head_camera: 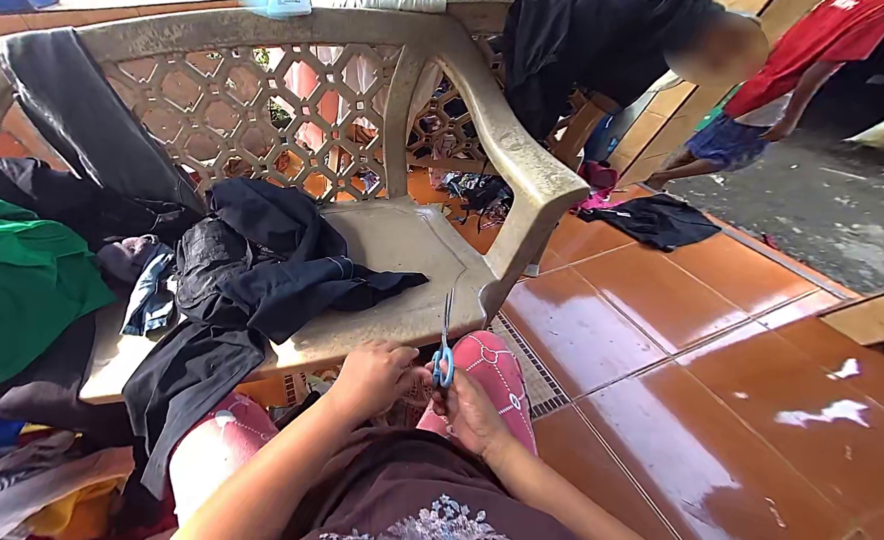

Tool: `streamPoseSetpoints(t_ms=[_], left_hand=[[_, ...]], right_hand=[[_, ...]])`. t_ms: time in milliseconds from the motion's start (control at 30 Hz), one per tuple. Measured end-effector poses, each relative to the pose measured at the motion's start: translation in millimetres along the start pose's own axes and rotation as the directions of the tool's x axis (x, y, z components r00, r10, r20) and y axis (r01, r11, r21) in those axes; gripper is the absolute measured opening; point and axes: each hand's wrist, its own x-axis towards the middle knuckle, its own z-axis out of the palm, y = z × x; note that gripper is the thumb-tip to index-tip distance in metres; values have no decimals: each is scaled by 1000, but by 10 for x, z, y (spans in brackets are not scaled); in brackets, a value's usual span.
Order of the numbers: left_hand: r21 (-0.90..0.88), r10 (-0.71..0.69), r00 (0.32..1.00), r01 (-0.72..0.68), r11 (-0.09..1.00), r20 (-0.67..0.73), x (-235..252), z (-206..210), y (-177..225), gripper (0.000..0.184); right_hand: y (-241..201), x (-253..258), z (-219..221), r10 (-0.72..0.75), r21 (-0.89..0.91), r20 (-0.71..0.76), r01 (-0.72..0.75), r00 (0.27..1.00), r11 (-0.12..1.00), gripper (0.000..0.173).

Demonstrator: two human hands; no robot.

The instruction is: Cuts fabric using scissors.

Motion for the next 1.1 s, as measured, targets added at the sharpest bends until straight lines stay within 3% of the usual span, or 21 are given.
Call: streamPoseSetpoints(t_ms=[67,167,333,433,500,567,733,900,1100], left_hand=[[47,-64,997,66,997,-37,337,-94,-85,30],[123,-203,979,199,972,24,937,-91,-359,34],[242,-412,879,357,902,241,1519,179,-767,49],[199,-347,884,296,934,314,1399,320,-759,35],[146,-245,914,208,967,324,1204,372,-682,38],[93,-240,918,222,971,315,1028,412,-619,39],[62,-319,947,316,947,35,906,549,-633,53],[150,-404,879,377,914,252,1014,468,-605,42],[78,-307,922,297,952,235,760,490,-580,41]], right_hand=[[-91,8,-43,94,43,-17,-93,995,995,39],[-123,19,-94,173,72,1,-173,985,982,42],[-147,77,-135,240,80,55,-244,969,966,46],[-171,89,-164,269,92,83,-276,960,957,48],[-177,106,-176,274,99,93,-283,957,954,48],[-172,108,-148,279,87,65,-284,958,955,47],[-167,170,-59,276,49,-27,-274,961,960,43],[-227,185,-62,287,60,-35,-285,957,957,43],[-279,108,-117,303,8,-52,-303,952,953,42]])
